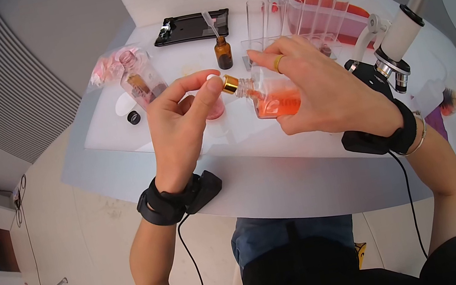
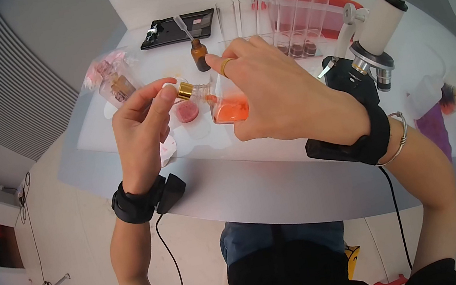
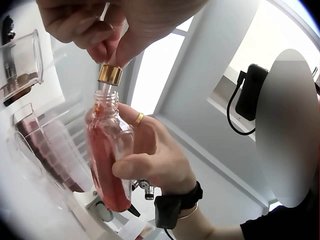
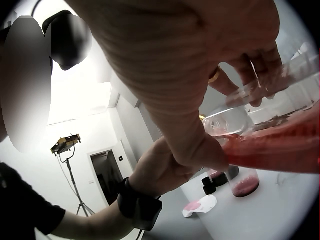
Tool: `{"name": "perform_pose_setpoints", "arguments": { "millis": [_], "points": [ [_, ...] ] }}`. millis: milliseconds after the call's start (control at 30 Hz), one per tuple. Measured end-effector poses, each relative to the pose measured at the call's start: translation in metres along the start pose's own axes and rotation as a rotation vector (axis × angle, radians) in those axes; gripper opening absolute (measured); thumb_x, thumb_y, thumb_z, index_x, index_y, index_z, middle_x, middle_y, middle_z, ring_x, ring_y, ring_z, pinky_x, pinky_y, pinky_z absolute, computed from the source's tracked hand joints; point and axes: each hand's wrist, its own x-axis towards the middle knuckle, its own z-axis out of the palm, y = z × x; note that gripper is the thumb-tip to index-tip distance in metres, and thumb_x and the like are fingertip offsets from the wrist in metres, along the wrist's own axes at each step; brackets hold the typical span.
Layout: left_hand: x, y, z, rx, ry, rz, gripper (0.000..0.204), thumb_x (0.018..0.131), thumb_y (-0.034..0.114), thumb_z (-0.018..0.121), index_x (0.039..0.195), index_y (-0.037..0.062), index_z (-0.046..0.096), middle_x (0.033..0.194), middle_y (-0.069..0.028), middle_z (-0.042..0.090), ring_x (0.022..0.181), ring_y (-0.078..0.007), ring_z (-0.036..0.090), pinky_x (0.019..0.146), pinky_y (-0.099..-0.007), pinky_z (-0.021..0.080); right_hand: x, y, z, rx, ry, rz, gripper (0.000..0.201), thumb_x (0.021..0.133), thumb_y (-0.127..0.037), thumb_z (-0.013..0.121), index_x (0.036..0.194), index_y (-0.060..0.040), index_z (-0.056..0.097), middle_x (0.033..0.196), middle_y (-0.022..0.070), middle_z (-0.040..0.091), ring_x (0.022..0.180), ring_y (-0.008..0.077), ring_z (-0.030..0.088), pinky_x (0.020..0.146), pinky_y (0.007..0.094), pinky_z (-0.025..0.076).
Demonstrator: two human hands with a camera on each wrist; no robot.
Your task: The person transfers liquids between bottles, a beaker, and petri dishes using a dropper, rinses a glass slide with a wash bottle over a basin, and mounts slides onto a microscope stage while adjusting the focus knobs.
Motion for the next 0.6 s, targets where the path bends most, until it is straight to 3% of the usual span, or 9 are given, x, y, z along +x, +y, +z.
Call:
{"name": "perform_pose_setpoints", "arguments": {
  "millis": [100, 200, 300, 400, 467, 500, 567, 600],
  "points": [
    [0.002, 0.003, -0.005, -0.036, 0.044, -0.027, 0.028, 0.092, 0.022, 0.071, 0.108, -0.0008, 0.070, 0.071, 0.0055, 0.055, 0.055, -0.0008, 0.036, 0.047, -0.0194, 0.027, -0.003, 0.003, 0.004, 0.105, 0.078, -0.040, 0.079, 0.064, -0.017, 0.075, 0.132, 0.0128, 0.050, 0.110, 0.0184, 0.052, 0.107, 0.0321, 0.049, 0.093, 0.0364, 0.044],
    [0.005, 0.011, -0.015, -0.038, 0.081, -0.067, 0.028, 0.092, 0.022, 0.071, 0.108, 0.0000, 0.070, 0.071, 0.0060, 0.054, 0.056, -0.0007, 0.036, 0.047, -0.0188, 0.026, -0.005, 0.005, 0.002, 0.196, 0.004, 0.086, 0.078, 0.065, -0.017, 0.073, 0.134, 0.0124, 0.049, 0.108, 0.0194, 0.052, 0.108, 0.0327, 0.051, 0.094, 0.0361, 0.044],
    [0.012, 0.014, -0.030, -0.074, 0.162, -0.006, 0.030, 0.091, 0.025, 0.072, 0.107, -0.0003, 0.071, 0.068, 0.0062, 0.053, 0.054, 0.0000, 0.035, 0.047, -0.0193, 0.025, -0.004, 0.013, 0.004, 0.197, 0.037, 0.119, 0.080, 0.068, -0.017, 0.077, 0.139, 0.0035, 0.048, 0.120, 0.0141, 0.054, 0.108, 0.0258, 0.054, 0.094, 0.0327, 0.044],
    [0.020, 0.017, -0.047, -0.100, 0.197, 0.087, 0.028, 0.090, 0.023, 0.073, 0.106, -0.0002, 0.072, 0.068, 0.0058, 0.053, 0.055, -0.0012, 0.038, 0.048, -0.0189, 0.029, 0.004, 0.010, -0.003, 0.320, 0.154, 0.251, 0.082, 0.068, -0.020, 0.079, 0.140, 0.0017, 0.048, 0.122, 0.0119, 0.057, 0.111, 0.0220, 0.053, 0.097, 0.0326, 0.043],
    [0.022, 0.017, -0.045, -0.023, 0.222, 0.114, 0.027, 0.090, 0.021, 0.073, 0.106, -0.0009, 0.072, 0.070, 0.0044, 0.057, 0.056, -0.0018, 0.040, 0.050, -0.0188, 0.031, 0.017, 0.010, -0.012, 0.249, 0.258, 0.268, 0.086, 0.067, -0.029, 0.078, 0.136, 0.0108, 0.046, 0.123, 0.0187, 0.058, 0.109, 0.0282, 0.059, 0.094, 0.0349, 0.048],
    [0.022, 0.017, -0.043, 0.053, 0.244, 0.142, 0.026, 0.090, 0.020, 0.073, 0.105, -0.0016, 0.072, 0.072, 0.0031, 0.060, 0.058, -0.0023, 0.042, 0.051, -0.0186, 0.033, 0.024, 0.008, -0.014, 0.251, 0.258, 0.266, 0.086, 0.067, -0.029, 0.078, 0.136, 0.0108, 0.046, 0.123, 0.0187, 0.058, 0.109, 0.0282, 0.059, 0.094, 0.0349, 0.048],
    [0.022, 0.010, -0.042, 0.094, 0.212, 0.156, 0.023, 0.089, 0.017, 0.073, 0.103, -0.0019, 0.072, 0.080, -0.0011, 0.066, 0.059, -0.0034, 0.045, 0.053, -0.0192, 0.036, 0.042, 0.004, -0.016, 0.261, 0.453, 0.208, 0.087, 0.069, -0.028, 0.082, 0.142, 0.0030, 0.047, 0.117, 0.0139, 0.060, 0.110, 0.0220, 0.058, 0.098, 0.0333, 0.046],
    [0.024, 0.003, -0.041, 0.202, 0.204, 0.216, 0.022, 0.088, 0.016, 0.074, 0.102, -0.0011, 0.073, 0.083, -0.0021, 0.067, 0.059, -0.0036, 0.045, 0.053, -0.0196, 0.036, 0.053, 0.007, -0.016, 0.262, 0.453, 0.208, 0.087, 0.069, -0.028, 0.082, 0.142, 0.0030, 0.047, 0.117, 0.0139, 0.060, 0.110, 0.0220, 0.058, 0.098, 0.0333, 0.046]
  ]
}}
